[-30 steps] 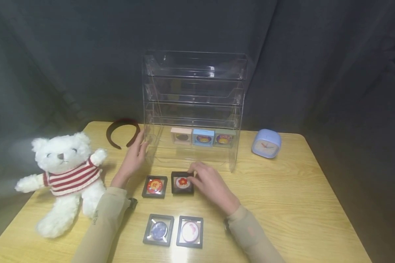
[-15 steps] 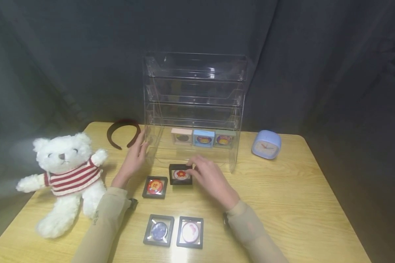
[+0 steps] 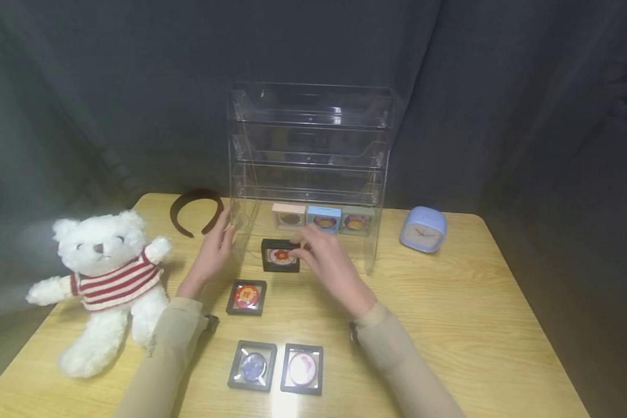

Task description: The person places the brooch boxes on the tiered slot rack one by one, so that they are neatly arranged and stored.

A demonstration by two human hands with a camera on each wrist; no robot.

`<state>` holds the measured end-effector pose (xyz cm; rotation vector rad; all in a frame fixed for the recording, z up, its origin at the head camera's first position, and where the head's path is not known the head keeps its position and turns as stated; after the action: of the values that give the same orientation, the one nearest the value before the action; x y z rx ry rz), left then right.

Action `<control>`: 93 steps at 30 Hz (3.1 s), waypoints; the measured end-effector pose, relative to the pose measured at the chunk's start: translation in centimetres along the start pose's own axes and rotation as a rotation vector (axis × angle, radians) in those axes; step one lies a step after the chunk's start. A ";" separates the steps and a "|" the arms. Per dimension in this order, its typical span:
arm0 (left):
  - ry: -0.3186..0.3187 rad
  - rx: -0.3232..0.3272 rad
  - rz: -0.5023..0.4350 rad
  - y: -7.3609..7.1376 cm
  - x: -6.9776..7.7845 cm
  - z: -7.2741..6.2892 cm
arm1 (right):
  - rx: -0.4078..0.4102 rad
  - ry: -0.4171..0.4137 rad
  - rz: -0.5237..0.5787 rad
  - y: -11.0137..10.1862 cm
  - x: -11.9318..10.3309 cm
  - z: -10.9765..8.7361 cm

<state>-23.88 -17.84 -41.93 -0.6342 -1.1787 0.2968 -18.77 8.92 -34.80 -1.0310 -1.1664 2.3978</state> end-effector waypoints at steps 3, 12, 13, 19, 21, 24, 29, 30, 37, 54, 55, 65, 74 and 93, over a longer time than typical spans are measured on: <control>-0.006 -0.004 -0.004 0.0 0.0 0.0 | 0.020 -0.002 0.001 -0.2 -0.1 0.5; 0.021 0.016 0.003 0.0 0.0 0.0 | 0.050 -0.008 0.052 -0.9 -0.6 1.9; 0.021 0.017 0.001 0.0 0.0 0.0 | 0.051 -0.005 0.053 -0.9 -0.7 2.1; 0.010 0.012 -0.006 0.0 0.1 0.0 | 0.065 0.008 0.043 -1.1 -1.1 3.2; 0.006 0.011 -0.008 0.0 0.2 -0.1 | 0.068 0.015 0.040 -1.1 -1.2 3.5; -0.005 0.006 -0.008 0.0 0.2 -0.1 | 0.070 0.025 0.049 -1.1 -1.3 4.0; -0.010 0.002 -0.007 0.0 0.2 -0.1 | 0.083 0.037 0.073 -1.2 -1.5 4.8; -0.007 0.001 -0.008 0.0 0.2 -0.1 | 0.087 0.038 0.074 -1.3 -1.5 5.0; 0.002 0.008 -0.004 0.0 0.2 -0.1 | 0.124 0.037 0.075 -1.4 -1.4 6.1; -0.017 -0.015 -0.018 -0.1 0.3 -0.1 | 0.171 0.063 0.064 -0.5 -0.7 8.7; -0.014 -0.014 -0.017 -0.1 0.3 -0.1 | 0.168 0.066 0.065 -0.4 -0.6 8.9; -0.028 -0.027 -0.026 -0.1 0.4 -0.2 | 0.119 0.108 0.009 0.6 0.2 9.6; -0.014 -0.009 -0.021 -0.1 0.4 -0.1 | 0.022 0.132 -0.001 1.7 0.6 9.7; -0.042 -0.017 -0.034 0.0 0.5 -0.3 | -0.089 0.172 0.014 3.4 0.8 9.5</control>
<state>-23.44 -17.65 -41.65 -0.6251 -1.2319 0.2722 -25.87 1.77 -33.81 -1.2496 -1.2162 2.2338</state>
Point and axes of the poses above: each hand's wrist, its own z-axis towards the middle knuckle, its own y-axis out of the palm, x = y × z, the point moved 3 cm from there along z, towards the middle knuckle, and after that the axes turned 11 degrees about -x, right-handed, at the moved point
